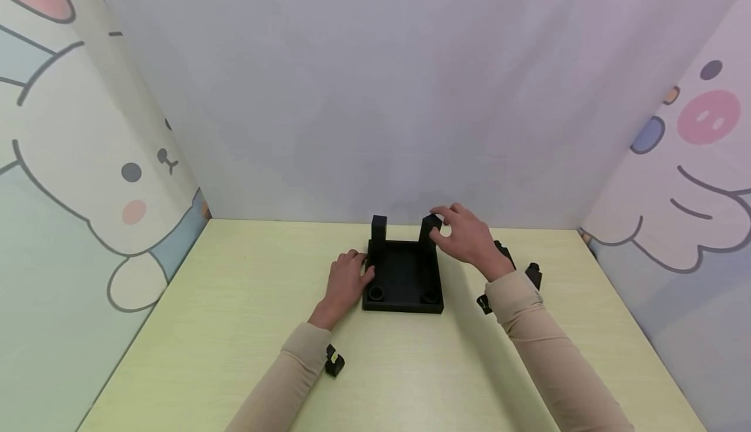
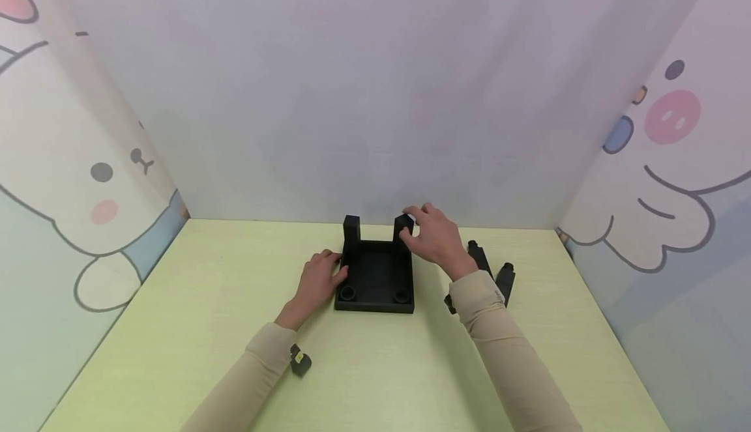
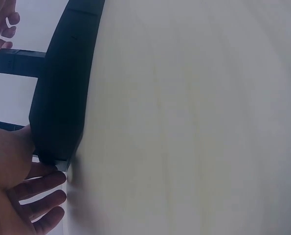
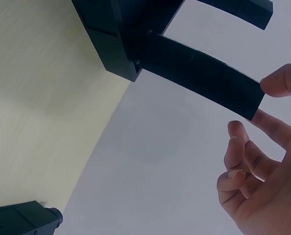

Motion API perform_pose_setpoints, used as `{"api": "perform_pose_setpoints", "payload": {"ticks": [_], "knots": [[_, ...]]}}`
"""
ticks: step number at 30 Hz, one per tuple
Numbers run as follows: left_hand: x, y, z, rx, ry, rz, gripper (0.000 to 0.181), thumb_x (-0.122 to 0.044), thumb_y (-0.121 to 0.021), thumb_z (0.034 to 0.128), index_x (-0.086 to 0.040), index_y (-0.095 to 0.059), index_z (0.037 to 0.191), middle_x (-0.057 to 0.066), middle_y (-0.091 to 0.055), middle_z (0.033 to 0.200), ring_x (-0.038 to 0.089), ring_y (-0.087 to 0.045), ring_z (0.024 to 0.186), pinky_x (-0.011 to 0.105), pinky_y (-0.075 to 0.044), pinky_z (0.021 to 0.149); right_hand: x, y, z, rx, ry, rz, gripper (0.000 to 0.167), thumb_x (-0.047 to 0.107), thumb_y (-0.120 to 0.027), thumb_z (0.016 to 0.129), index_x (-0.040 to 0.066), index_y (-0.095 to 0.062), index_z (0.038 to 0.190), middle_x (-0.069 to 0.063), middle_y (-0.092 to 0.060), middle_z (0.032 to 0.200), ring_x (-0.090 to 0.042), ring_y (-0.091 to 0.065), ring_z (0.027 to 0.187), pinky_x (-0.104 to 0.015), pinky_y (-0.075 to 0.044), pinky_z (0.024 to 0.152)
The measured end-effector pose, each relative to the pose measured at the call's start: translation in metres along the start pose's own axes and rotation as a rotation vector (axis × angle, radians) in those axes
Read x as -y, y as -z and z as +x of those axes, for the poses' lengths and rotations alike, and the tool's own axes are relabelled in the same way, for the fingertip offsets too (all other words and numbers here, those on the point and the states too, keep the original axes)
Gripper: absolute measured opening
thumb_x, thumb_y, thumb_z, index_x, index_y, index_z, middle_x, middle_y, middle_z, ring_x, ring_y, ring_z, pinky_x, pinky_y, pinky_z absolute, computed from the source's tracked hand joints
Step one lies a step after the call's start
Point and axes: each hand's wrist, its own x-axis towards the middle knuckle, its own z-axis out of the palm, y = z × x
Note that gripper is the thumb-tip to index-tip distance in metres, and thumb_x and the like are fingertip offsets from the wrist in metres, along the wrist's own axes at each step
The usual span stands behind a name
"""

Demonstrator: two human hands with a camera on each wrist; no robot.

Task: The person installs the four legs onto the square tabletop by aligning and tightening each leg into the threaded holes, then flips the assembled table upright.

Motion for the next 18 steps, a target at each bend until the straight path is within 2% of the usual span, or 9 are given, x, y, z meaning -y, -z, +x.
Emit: {"api": "perform_pose_setpoints", "payload": {"ticks": [4, 9, 14, 16, 18], "knots": [[0.0004, -0.0008, 0.0006, -0.003, -0.001, 0.006, 0.038, -0.032, -0.065, 0.0980, -0.002, -0.071, 0.120, 0.015, -0.071, 0.114, 0.034, -0.064, 0.100, 0.047, -0.050, 0.080, -0.0017, -0.0017, 0.0003, -0.019, -0.006, 0.004, 0.043, 0.041, -0.054, 0.101, 0.016, -0.061, 0.136, -0.012, -0.062, 0.112, -0.027, -0.063, 0.088, -0.044, -0.053, 0.069], [0.0012, -0.0020, 0.0008, 0.000, -0.001, 0.008, 0.038, -0.032, -0.065, 0.0982, -0.002, -0.071, 0.121, 0.015, -0.071, 0.114, 0.034, -0.064, 0.101, 0.047, -0.051, 0.081, -0.0043, -0.0021, -0.0002, -0.066, 0.010, -0.001, 0.038, 0.041, -0.061, 0.099, 0.008, -0.064, 0.118, -0.012, -0.061, 0.103, -0.024, -0.060, 0.081, -0.042, -0.051, 0.066], [0.0014, -0.0023, 0.0010, 0.006, 0.005, 0.009, 0.038, -0.032, -0.065, 0.0983, -0.002, -0.071, 0.122, 0.015, -0.071, 0.116, 0.034, -0.064, 0.103, 0.048, -0.051, 0.082, -0.0052, -0.0026, 0.0004, -0.091, 0.027, -0.020, 0.035, 0.043, -0.066, 0.097, 0.009, -0.061, 0.101, -0.009, -0.060, 0.098, -0.021, -0.057, 0.077, -0.039, -0.048, 0.065], [0.0013, -0.0025, 0.0009, 0.009, 0.009, 0.005, 0.039, -0.032, -0.065, 0.0984, -0.002, -0.070, 0.122, 0.015, -0.071, 0.116, 0.035, -0.064, 0.103, 0.048, -0.051, 0.083, -0.0049, -0.0020, 0.0002, -0.090, 0.027, -0.029, 0.036, 0.045, -0.066, 0.097, 0.010, -0.060, 0.099, -0.009, -0.060, 0.097, -0.021, -0.056, 0.076, -0.039, -0.048, 0.065], [0.0014, -0.0028, 0.0011, 0.009, 0.011, 0.001, 0.039, -0.032, -0.065, 0.0983, -0.002, -0.070, 0.122, 0.015, -0.071, 0.116, 0.035, -0.064, 0.103, 0.048, -0.050, 0.083, -0.0043, -0.0009, -0.0005, -0.080, 0.019, -0.033, 0.040, 0.049, -0.065, 0.097, 0.010, -0.062, 0.104, -0.009, -0.061, 0.100, -0.022, -0.059, 0.079, -0.041, -0.050, 0.066]]}}
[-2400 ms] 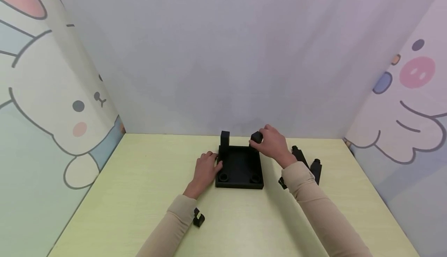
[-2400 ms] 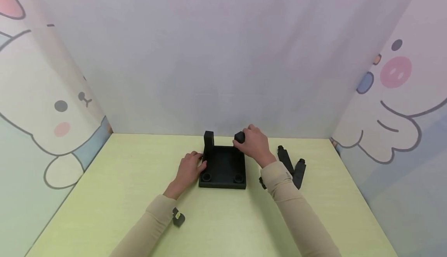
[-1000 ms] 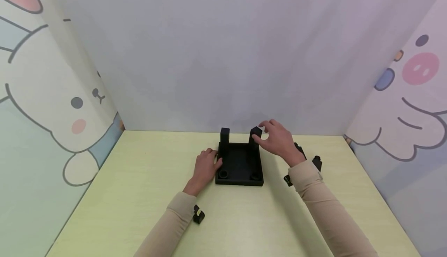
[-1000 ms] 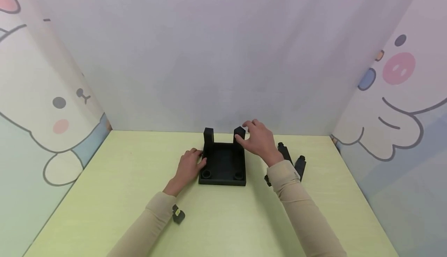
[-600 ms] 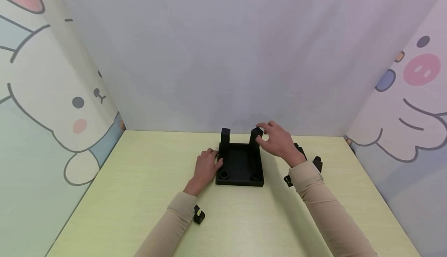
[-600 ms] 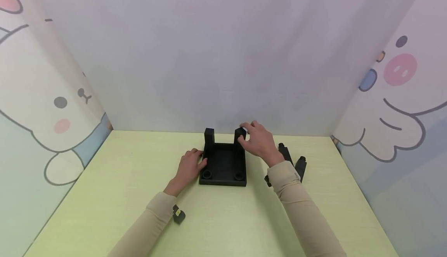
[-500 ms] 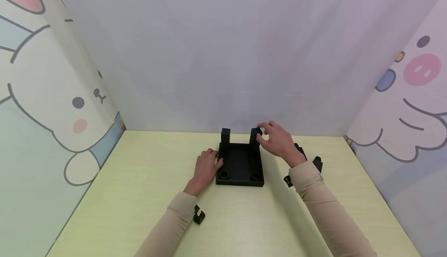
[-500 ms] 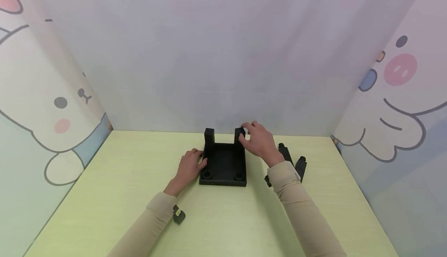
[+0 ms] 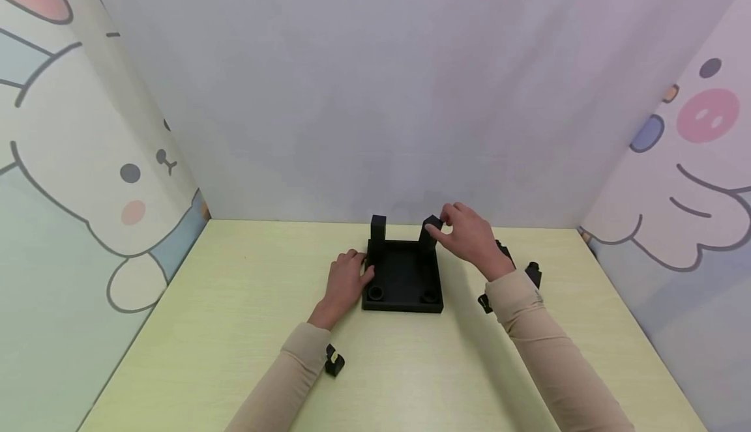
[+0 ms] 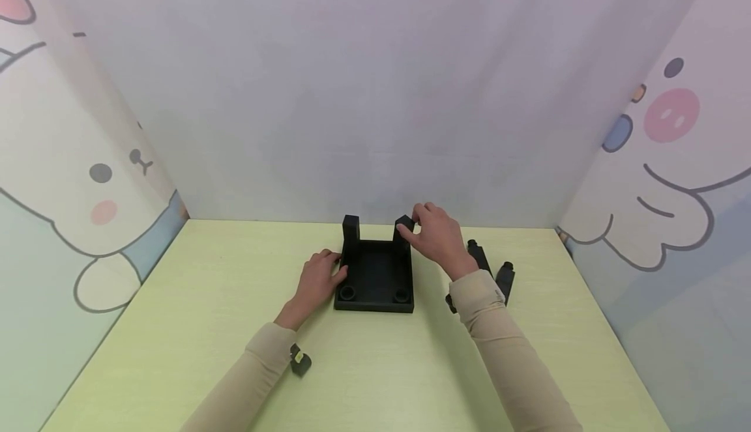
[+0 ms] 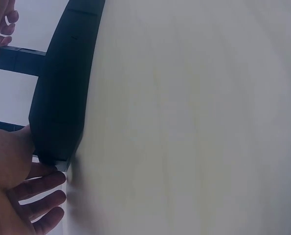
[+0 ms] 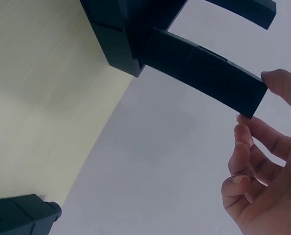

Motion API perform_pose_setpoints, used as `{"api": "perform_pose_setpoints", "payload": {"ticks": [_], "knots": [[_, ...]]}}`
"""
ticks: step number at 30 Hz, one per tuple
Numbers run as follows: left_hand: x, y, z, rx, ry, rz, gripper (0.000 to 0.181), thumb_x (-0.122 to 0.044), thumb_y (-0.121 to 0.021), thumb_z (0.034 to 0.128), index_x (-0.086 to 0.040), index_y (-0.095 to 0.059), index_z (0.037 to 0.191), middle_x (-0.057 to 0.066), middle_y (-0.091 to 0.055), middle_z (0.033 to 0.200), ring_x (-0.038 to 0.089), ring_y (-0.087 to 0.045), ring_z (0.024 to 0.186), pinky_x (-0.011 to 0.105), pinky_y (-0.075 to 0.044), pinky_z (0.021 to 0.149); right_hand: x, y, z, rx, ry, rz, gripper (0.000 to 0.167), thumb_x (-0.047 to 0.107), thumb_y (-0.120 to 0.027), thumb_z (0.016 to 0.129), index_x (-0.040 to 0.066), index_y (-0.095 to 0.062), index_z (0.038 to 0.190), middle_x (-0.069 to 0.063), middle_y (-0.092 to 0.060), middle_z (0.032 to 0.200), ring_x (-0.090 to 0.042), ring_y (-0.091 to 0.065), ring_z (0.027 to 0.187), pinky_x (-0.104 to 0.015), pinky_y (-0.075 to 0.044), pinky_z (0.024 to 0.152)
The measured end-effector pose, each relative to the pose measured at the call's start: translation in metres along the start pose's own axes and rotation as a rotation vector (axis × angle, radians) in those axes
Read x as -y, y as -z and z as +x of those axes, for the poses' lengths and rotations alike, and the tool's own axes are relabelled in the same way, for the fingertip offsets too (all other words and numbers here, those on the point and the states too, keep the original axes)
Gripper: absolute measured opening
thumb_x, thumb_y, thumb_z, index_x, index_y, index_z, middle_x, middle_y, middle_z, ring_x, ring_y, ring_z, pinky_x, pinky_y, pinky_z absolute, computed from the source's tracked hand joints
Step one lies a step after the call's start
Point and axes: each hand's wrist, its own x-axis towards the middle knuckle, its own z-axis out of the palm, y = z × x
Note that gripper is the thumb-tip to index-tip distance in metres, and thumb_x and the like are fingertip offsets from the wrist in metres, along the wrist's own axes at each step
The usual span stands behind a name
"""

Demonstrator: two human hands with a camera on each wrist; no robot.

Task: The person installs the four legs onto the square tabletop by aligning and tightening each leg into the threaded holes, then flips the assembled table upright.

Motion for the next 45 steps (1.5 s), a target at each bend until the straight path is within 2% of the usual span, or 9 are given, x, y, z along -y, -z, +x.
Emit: {"api": "perform_pose_setpoints", "payload": {"ticks": [6, 14, 19, 23, 27, 31, 34, 40, 45], "knots": [[-0.0008, 0.0024, -0.0009, -0.007, -0.002, -0.002, 0.037, -0.031, -0.065, 0.0981, -0.002, -0.071, 0.120, 0.015, -0.071, 0.115, 0.034, -0.063, 0.101, 0.047, -0.050, 0.080, 0.0029, 0.0026, -0.0004, 0.065, -0.014, 0.002, 0.051, 0.051, -0.056, 0.099, 0.018, -0.060, 0.137, -0.011, -0.062, 0.113, -0.027, -0.065, 0.094, -0.046, -0.053, 0.069], [0.0005, 0.0034, -0.0020, -0.008, 0.001, -0.009, 0.037, -0.031, -0.065, 0.0983, -0.002, -0.071, 0.120, 0.015, -0.071, 0.116, 0.034, -0.063, 0.102, 0.047, -0.050, 0.081, 0.0043, -0.0003, 0.0011, 0.096, -0.011, -0.010, 0.046, 0.043, -0.052, 0.100, 0.020, -0.060, 0.140, -0.011, -0.060, 0.116, -0.026, -0.065, 0.094, -0.046, -0.053, 0.070], [0.0013, 0.0031, -0.0019, -0.010, 0.002, -0.012, 0.037, -0.031, -0.065, 0.0983, -0.002, -0.071, 0.121, 0.015, -0.070, 0.116, 0.035, -0.063, 0.102, 0.047, -0.050, 0.082, 0.0048, -0.0004, 0.0016, 0.073, -0.004, -0.022, 0.047, 0.045, -0.055, 0.100, 0.014, -0.062, 0.134, -0.013, -0.062, 0.114, -0.027, -0.066, 0.093, -0.047, -0.055, 0.070], [0.0007, 0.0035, -0.0018, -0.019, -0.005, -0.014, 0.037, -0.031, -0.065, 0.0980, -0.002, -0.071, 0.120, 0.015, -0.071, 0.116, 0.035, -0.063, 0.101, 0.048, -0.050, 0.081, 0.0046, -0.0010, 0.0016, 0.032, 0.001, -0.020, 0.044, 0.046, -0.059, 0.099, 0.008, -0.064, 0.120, -0.012, -0.062, 0.105, -0.025, -0.063, 0.085, -0.045, -0.053, 0.068], [-0.0005, 0.0042, -0.0018, -0.022, -0.011, -0.013, 0.037, -0.030, -0.065, 0.0977, -0.001, -0.071, 0.120, 0.015, -0.071, 0.114, 0.035, -0.063, 0.100, 0.048, -0.050, 0.080, 0.0039, -0.0040, 0.0014, -0.001, 0.005, -0.018, 0.038, 0.046, -0.062, 0.098, 0.009, -0.061, 0.100, -0.008, -0.059, 0.094, -0.020, -0.055, 0.074, -0.038, -0.047, 0.062], [-0.0018, 0.0042, -0.0021, -0.018, -0.008, -0.013, 0.036, -0.030, -0.066, 0.0976, -0.002, -0.071, 0.119, 0.015, -0.071, 0.113, 0.034, -0.063, 0.099, 0.047, -0.050, 0.080, 0.0039, -0.0055, 0.0005, -0.014, 0.000, -0.021, 0.040, 0.049, -0.063, 0.098, 0.010, -0.059, 0.093, -0.007, -0.058, 0.089, -0.019, -0.052, 0.070, -0.034, -0.043, 0.060], [-0.0018, 0.0035, -0.0017, -0.011, -0.003, -0.010, 0.036, -0.030, -0.065, 0.0979, -0.001, -0.071, 0.119, 0.015, -0.070, 0.113, 0.034, -0.063, 0.099, 0.046, -0.050, 0.080, 0.0036, -0.0047, 0.0003, -0.001, -0.016, -0.028, 0.046, 0.054, -0.061, 0.098, 0.009, -0.064, 0.102, -0.009, -0.061, 0.092, -0.020, -0.056, 0.073, -0.036, -0.047, 0.062], [-0.0005, 0.0024, -0.0005, -0.014, -0.003, -0.005, 0.037, -0.030, -0.065, 0.0979, -0.001, -0.071, 0.120, 0.015, -0.070, 0.114, 0.034, -0.063, 0.100, 0.047, -0.050, 0.081, 0.0029, 0.0009, 0.0018, 0.080, -0.029, -0.013, 0.058, 0.054, -0.054, 0.098, 0.016, -0.057, 0.142, -0.010, -0.064, 0.105, -0.023, -0.061, 0.084, -0.039, -0.049, 0.064], [-0.0001, 0.0019, -0.0006, -0.023, -0.008, -0.006, 0.036, -0.031, -0.065, 0.0974, -0.002, -0.072, 0.118, 0.015, -0.071, 0.113, 0.035, -0.063, 0.099, 0.047, -0.050, 0.079, 0.0012, 0.0029, 0.0023, 0.131, 0.017, -0.015, 0.055, 0.038, -0.056, 0.095, 0.021, -0.054, 0.147, -0.009, -0.063, 0.109, -0.021, -0.061, 0.087, -0.035, -0.046, 0.061]]}}
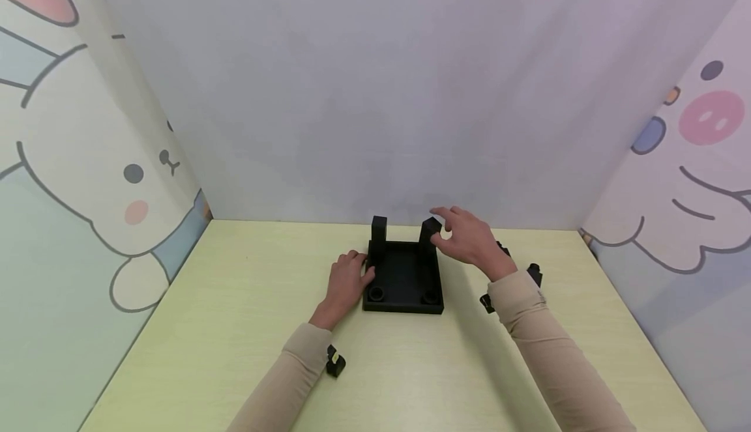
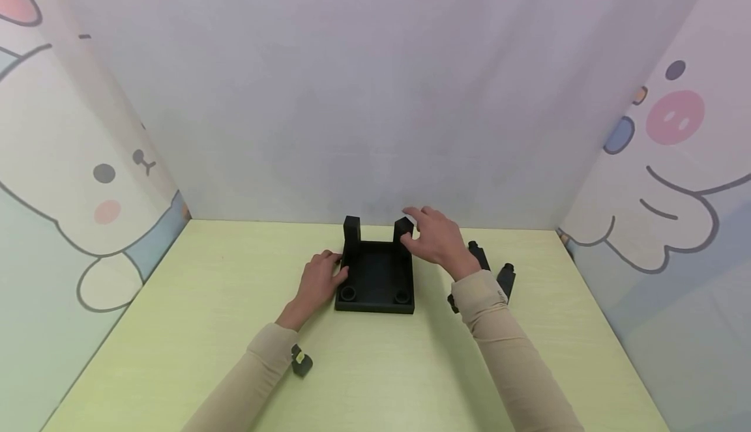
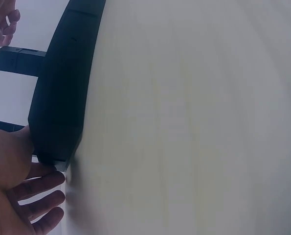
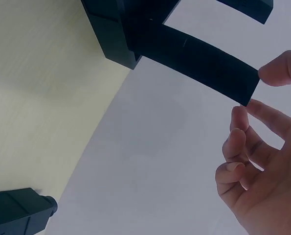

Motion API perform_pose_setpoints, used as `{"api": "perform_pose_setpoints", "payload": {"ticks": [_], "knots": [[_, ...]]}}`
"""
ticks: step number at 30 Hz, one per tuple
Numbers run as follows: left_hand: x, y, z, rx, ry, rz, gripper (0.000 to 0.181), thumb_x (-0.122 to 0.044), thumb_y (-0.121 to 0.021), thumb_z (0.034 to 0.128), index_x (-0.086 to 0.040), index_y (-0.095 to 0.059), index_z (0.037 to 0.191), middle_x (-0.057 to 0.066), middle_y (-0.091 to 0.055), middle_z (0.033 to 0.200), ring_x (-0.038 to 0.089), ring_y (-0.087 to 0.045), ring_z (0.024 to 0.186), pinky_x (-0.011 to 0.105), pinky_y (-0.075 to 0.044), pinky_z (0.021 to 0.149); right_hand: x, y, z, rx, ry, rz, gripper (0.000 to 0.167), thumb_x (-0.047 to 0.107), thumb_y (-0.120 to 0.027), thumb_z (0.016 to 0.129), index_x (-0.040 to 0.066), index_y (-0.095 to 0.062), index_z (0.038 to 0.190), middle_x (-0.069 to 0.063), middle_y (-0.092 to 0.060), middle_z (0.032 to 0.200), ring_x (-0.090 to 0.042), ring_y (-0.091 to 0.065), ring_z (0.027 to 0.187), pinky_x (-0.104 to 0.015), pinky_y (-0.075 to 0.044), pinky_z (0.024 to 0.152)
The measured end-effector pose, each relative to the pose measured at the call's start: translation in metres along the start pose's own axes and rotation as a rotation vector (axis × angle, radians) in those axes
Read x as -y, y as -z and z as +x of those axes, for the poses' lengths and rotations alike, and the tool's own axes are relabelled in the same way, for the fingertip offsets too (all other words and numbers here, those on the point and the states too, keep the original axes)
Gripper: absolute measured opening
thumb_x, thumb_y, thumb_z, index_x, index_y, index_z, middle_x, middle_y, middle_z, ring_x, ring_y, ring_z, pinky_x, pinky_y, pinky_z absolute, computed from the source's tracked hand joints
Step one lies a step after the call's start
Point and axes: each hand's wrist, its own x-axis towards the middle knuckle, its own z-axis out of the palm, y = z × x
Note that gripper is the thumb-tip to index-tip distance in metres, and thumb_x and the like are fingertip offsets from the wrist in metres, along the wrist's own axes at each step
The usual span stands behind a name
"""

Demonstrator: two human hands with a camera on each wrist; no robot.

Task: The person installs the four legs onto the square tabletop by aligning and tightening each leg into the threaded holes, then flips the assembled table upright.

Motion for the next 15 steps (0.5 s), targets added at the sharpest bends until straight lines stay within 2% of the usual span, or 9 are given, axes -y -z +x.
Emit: {"api": "perform_pose_setpoints", "payload": {"ticks": [7, 15], "knots": [[0.0013, -0.0013, 0.0011, 0.006, 0.004, 0.006, 0.036, -0.032, -0.065, 0.0977, -0.002, -0.071, 0.119, 0.015, -0.071, 0.115, 0.034, -0.063, 0.100, 0.047, -0.050, 0.080, -0.0009, -0.0042, 0.0014, -0.009, 0.006, -0.013, 0.048, 0.041, -0.056, 0.099, 0.017, -0.058, 0.140, -0.009, -0.064, 0.111, -0.022, -0.063, 0.088, -0.040, -0.051, 0.066], [0.0006, -0.0008, 0.0005, 0.011, 0.009, 0.006, 0.037, -0.031, -0.064, 0.0978, -0.002, -0.071, 0.120, 0.015, -0.071, 0.116, 0.034, -0.063, 0.103, 0.048, -0.051, 0.082, -0.0013, -0.0059, 0.0031, -0.039, -0.012, -0.003, 0.044, 0.046, -0.061, 0.098, 0.009, -0.060, 0.123, -0.008, -0.062, 0.097, -0.020, -0.057, 0.075, -0.036, -0.048, 0.064]]}}
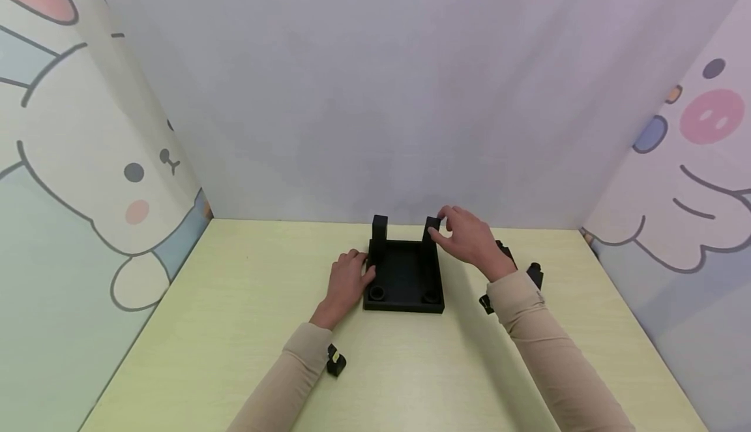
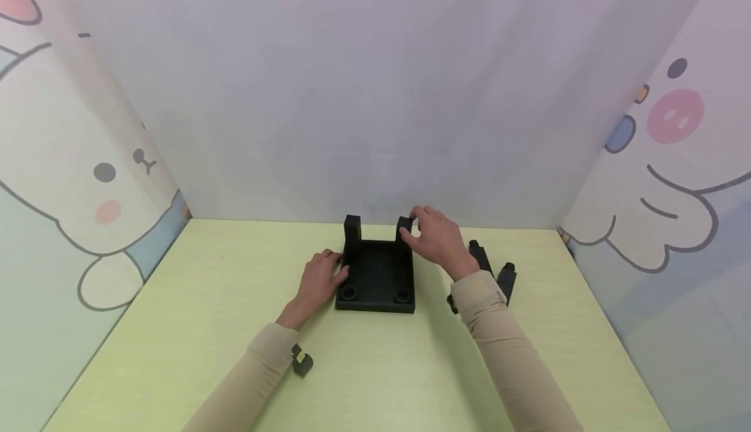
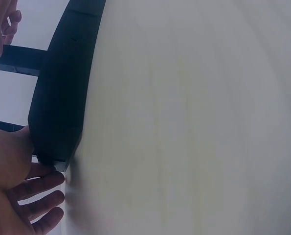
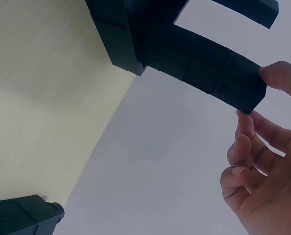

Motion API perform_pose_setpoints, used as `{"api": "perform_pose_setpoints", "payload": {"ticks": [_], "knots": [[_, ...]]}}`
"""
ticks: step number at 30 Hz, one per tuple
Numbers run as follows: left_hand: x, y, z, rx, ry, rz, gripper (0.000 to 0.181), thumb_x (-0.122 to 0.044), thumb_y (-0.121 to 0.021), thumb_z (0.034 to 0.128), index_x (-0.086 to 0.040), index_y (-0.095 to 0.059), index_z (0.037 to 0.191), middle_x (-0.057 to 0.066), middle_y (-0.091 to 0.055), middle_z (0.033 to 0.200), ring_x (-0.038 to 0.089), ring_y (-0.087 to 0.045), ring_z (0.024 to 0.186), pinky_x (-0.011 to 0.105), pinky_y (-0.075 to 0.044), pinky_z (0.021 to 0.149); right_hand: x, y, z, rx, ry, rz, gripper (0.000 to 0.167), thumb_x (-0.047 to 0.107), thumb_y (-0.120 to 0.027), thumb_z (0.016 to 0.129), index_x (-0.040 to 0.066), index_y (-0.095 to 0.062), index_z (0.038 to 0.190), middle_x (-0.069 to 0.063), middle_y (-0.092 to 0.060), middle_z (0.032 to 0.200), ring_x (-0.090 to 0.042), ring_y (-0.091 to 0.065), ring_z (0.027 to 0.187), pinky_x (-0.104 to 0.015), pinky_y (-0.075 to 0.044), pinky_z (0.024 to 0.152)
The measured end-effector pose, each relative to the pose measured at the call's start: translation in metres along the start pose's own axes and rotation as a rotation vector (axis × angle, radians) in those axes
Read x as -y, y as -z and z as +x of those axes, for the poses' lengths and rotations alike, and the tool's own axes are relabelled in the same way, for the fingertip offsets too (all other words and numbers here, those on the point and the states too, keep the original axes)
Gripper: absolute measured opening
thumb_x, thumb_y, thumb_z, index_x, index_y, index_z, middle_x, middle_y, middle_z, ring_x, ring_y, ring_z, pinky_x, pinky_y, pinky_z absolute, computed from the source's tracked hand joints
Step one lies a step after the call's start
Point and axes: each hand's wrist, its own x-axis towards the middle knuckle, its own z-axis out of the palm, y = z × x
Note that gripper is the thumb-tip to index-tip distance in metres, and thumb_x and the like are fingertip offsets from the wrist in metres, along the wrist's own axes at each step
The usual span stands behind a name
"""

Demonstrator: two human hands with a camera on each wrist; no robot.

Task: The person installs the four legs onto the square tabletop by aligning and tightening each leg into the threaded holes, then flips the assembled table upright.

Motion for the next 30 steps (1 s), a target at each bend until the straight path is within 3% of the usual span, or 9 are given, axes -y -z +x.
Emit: {"api": "perform_pose_setpoints", "payload": {"ticks": [8, 11, 14, 18, 22, 30], "knots": [[-0.0006, 0.0001, -0.0002, 0.006, 0.000, -0.008, 0.038, -0.032, -0.064, 0.0982, -0.002, -0.071, 0.121, 0.015, -0.070, 0.117, 0.034, -0.063, 0.103, 0.048, -0.050, 0.082, 0.0011, -0.0026, -0.0005, -0.041, -0.004, 0.008, 0.041, 0.050, -0.064, 0.097, 0.009, -0.058, 0.101, -0.007, -0.058, 0.089, -0.019, -0.051, 0.070, -0.033, -0.042, 0.062], [-0.0008, 0.0014, -0.0006, 0.008, 0.001, -0.008, 0.038, -0.031, -0.064, 0.0984, -0.002, -0.071, 0.121, 0.015, -0.070, 0.117, 0.034, -0.063, 0.103, 0.048, -0.050, 0.082, 0.0009, -0.0033, -0.0004, -0.027, -0.015, 0.023, 0.049, 0.055, -0.063, 0.096, 0.008, -0.060, 0.109, -0.010, -0.063, 0.094, -0.020, -0.056, 0.075, -0.036, -0.047, 0.065], [-0.0010, 0.0025, -0.0009, 0.009, 0.003, -0.007, 0.038, -0.031, -0.064, 0.0984, -0.002, -0.071, 0.121, 0.015, -0.070, 0.117, 0.034, -0.063, 0.103, 0.047, -0.050, 0.082, -0.0001, -0.0032, -0.0002, -0.002, -0.020, 0.014, 0.060, 0.058, -0.062, 0.095, 0.009, -0.059, 0.129, -0.011, -0.065, 0.100, -0.022, -0.060, 0.080, -0.039, -0.050, 0.067], [-0.0010, 0.0032, -0.0006, 0.007, 0.003, -0.009, 0.037, -0.031, -0.064, 0.0984, -0.002, -0.071, 0.120, 0.015, -0.071, 0.116, 0.034, -0.063, 0.102, 0.047, -0.050, 0.081, -0.0024, -0.0014, 0.0009, 0.030, 0.008, -0.017, 0.063, 0.045, -0.060, 0.095, 0.016, -0.048, 0.150, -0.009, -0.065, 0.103, -0.022, -0.060, 0.082, -0.037, -0.047, 0.061], [-0.0006, 0.0025, -0.0004, 0.008, 0.002, -0.013, 0.037, -0.031, -0.064, 0.0984, -0.002, -0.071, 0.120, 0.015, -0.070, 0.116, 0.035, -0.063, 0.101, 0.047, -0.050, 0.082, -0.0025, 0.0000, 0.0010, 0.043, 0.039, -0.028, 0.060, 0.034, -0.059, 0.092, 0.019, -0.050, 0.149, -0.009, -0.065, 0.107, -0.021, -0.060, 0.084, -0.035, -0.045, 0.059], [0.0003, 0.0009, 0.0004, 0.016, 0.004, -0.003, 0.038, -0.032, -0.063, 0.0988, -0.002, -0.070, 0.122, 0.014, -0.070, 0.117, 0.034, -0.063, 0.103, 0.047, -0.051, 0.083, 0.0010, 0.0014, 0.0001, 0.022, 0.028, -0.032, 0.048, 0.043, -0.061, 0.098, 0.013, -0.060, 0.136, -0.008, -0.064, 0.100, -0.020, -0.060, 0.080, -0.038, -0.049, 0.064]]}}
